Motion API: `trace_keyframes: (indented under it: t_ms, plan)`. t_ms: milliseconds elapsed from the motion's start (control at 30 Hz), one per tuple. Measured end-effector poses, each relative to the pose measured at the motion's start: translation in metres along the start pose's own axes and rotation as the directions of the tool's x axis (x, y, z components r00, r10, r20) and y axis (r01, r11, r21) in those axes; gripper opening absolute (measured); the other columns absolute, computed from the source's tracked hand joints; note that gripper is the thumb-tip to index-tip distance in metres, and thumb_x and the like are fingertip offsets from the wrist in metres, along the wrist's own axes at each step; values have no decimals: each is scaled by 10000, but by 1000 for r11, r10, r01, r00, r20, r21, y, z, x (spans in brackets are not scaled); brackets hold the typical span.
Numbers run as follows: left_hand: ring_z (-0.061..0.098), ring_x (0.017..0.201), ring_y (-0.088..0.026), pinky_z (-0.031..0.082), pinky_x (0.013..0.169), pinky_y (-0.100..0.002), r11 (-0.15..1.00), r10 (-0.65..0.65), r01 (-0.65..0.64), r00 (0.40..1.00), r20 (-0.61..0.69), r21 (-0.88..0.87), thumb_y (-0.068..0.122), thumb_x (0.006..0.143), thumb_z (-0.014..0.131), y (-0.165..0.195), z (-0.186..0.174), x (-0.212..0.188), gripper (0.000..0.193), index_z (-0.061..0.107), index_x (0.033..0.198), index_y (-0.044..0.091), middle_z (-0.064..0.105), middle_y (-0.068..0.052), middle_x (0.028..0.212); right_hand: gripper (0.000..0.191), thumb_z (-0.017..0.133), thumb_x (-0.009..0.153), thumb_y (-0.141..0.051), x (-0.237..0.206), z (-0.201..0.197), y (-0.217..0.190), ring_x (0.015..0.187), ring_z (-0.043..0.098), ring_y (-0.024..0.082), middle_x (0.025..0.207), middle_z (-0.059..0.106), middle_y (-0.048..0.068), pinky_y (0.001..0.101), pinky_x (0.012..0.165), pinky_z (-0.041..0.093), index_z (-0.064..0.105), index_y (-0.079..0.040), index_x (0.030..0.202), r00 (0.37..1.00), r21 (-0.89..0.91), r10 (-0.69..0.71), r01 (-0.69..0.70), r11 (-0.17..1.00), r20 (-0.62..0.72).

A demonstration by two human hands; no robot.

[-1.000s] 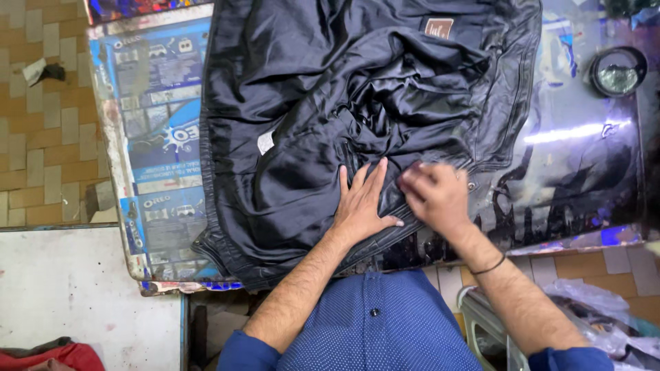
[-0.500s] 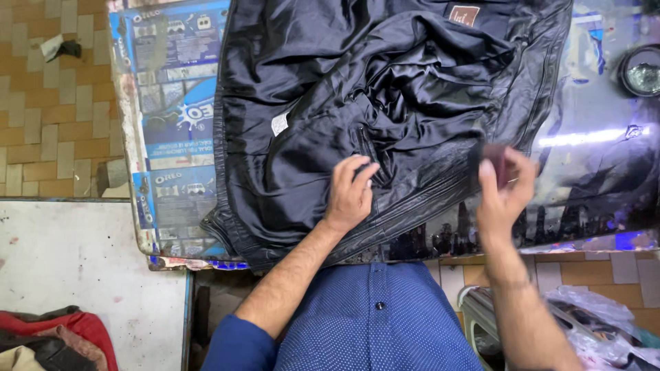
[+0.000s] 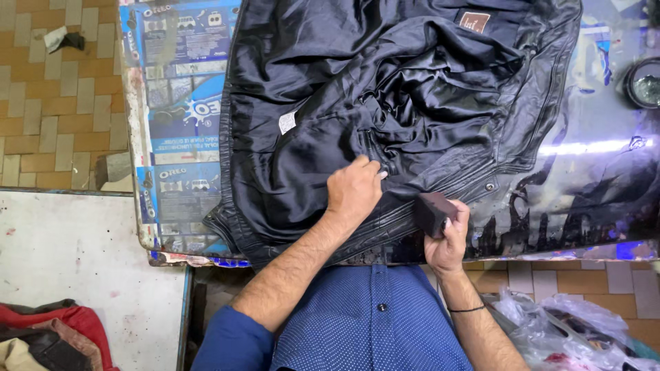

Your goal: The person rubs a black leather jacket with a small dark block, repeatedly dipping the block into a small container of liquid. The person works along the jacket's seams and edges, then briefly sets the jacket aside and handles a small cup and a piece of cloth.

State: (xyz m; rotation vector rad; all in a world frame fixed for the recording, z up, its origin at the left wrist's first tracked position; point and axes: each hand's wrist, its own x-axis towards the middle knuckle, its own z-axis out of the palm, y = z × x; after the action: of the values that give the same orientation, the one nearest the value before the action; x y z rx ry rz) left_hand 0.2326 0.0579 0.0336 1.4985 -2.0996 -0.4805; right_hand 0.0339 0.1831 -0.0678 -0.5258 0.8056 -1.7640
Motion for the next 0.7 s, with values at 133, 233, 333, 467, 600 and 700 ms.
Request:
trace_keyframes:
  t_ms: [133, 233, 333, 467, 600, 700]
  plan:
    - [756, 710, -312, 564, 632, -435, 873, -294, 296, 953, 67, -387, 175, 919, 656, -4, 15, -2, 145, 675, 984, 47, 737, -110, 755, 466, 630, 963, -216, -1, 1, 1, 1250, 592, 252, 1331, 585, 148, 397, 1132, 471, 459, -61, 1368, 1000, -26, 10, -10, 1000, 12]
    - [794, 774, -284, 605, 675, -372, 755, -316, 249, 949, -4, -607, 160, 986, 585, -13, 34, -17, 173, 627, 1094, 31, 757, -113, 827, 459, 628, 966, -219, 1, 11, -5, 1247, 593, 257, 1330, 585, 155, 403, 1127, 473, 460, -62, 1364, 1000, -28, 21, -21, 999, 19]
    - [760, 895, -310, 577, 765, -397, 853, -223, 182, 975, -25, -489, 178, 1067, 585, -19, 47, -39, 180, 600, 1175, 34, 757, -131, 972, 446, 620, 951, -254, 3, 23, -19, 1240, 613, 284, 1302, 589, 157, 467, 1115, 514, 464, -64, 1323, 996, -17, 47, -46, 999, 72]
    - [646, 1220, -314, 508, 1011, -440, 937, 208, -217, 976, -63, -274, 222, 924, 736, -27, 38, -57, 363, 592, 1224, 79, 642, -123, 1394, 460, 671, 937, -280, 5, 33, -44, 1174, 647, 277, 1281, 598, 140, 465, 935, 570, 480, -107, 1318, 993, -166, -102, 90, 982, -64]
    - [486, 1381, -293, 399, 1034, -460, 936, 351, -342, 927, 130, -89, 313, 815, 784, -20, 22, -60, 722, 499, 1442, 98, 466, -77, 1580, 407, 806, 910, -117, 9, 40, -59, 1132, 583, 265, 1221, 587, 107, 385, 1041, 490, 601, -62, 1257, 916, -895, -335, 326, 306, 219]
    - [455, 1378, -278, 384, 1025, -476, 950, 310, -309, 930, 200, -37, 353, 782, 807, -15, 14, -56, 880, 415, 1536, 122, 464, -30, 1589, 324, 865, 837, -59, 13, 49, -55, 1017, 594, 271, 1074, 637, 83, 392, 948, 497, 685, -65, 1107, 867, -922, -351, 387, 28, 353]
